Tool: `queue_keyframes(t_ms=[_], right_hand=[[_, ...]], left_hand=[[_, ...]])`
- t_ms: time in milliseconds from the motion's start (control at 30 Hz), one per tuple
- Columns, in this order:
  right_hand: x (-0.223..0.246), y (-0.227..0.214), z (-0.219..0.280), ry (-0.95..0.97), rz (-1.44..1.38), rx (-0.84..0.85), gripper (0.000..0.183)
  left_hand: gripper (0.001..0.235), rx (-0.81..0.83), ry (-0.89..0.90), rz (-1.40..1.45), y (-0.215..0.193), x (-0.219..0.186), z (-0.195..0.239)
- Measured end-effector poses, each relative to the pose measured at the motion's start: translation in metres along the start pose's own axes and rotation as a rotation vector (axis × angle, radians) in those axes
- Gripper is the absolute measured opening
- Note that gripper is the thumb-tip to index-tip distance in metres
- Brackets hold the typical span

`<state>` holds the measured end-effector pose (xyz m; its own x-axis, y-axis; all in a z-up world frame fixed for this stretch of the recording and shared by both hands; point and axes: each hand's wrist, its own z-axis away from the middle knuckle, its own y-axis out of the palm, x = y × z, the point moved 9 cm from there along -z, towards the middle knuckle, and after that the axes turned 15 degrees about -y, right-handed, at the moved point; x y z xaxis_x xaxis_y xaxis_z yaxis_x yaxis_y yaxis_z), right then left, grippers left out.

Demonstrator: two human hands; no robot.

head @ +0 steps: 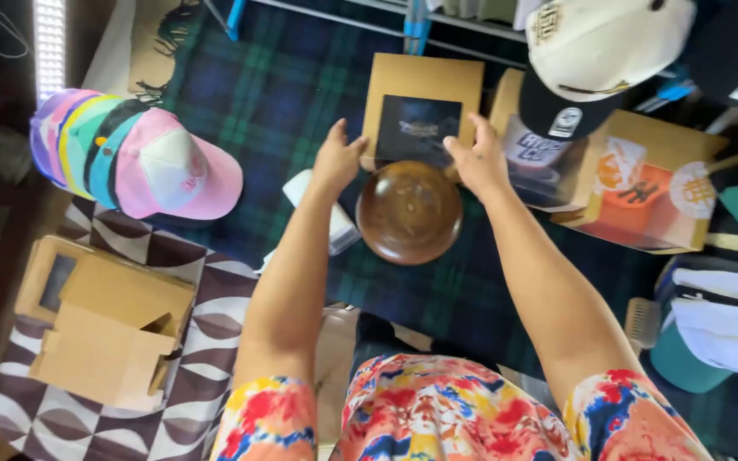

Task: The person removes a blue baseball cap from a box and places it on a wooden cap form. They then use a wooden brush to clean the cap's surface, brim, and sides. Finally, the person removes the cap from the form and places it back into the box.

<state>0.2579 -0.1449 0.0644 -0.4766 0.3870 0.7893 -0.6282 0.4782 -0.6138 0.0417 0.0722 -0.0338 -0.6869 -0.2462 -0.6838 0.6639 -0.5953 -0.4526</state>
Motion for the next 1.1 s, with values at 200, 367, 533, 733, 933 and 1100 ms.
queue_keyframes(t_ms=[200, 367, 533, 733, 933, 1100], right_hand=[[-0.036, 0.032, -0.015, 0.371, -0.046, -0.02, 0.101], [0.052, 0.004, 0.004, 0.241, -0.081, -0.083, 0.079], [0.126, -0.017, 0.025, 0.016, -0.149, -0.231, 0.067], [0.187, -0.062, 0.065, -0.277, -0.258, -0.277, 0.045], [0.24, -0.149, 0.194, -0.51, -0.386, -0.354, 0.054], [0.122, -0.215, 0.32, -0.25, -0.617, -0.473, 0.114]], left_hand=[[0.067, 0.137, -0.017, -0.068, 0.035, -0.014, 0.007], [0.049, 0.114, 0.04, 0.172, -0.024, -0.047, 0.053], [0.042, 0.121, 0.313, 0.465, -0.089, -0.069, 0.108], [0.056, 0.257, 0.488, 0.581, -0.123, -0.1, 0.198], [0.099, 0.233, 0.808, 0.397, -0.111, -0.11, 0.337], [0.09, 0.066, 1.255, -0.092, -0.036, -0.095, 0.452]])
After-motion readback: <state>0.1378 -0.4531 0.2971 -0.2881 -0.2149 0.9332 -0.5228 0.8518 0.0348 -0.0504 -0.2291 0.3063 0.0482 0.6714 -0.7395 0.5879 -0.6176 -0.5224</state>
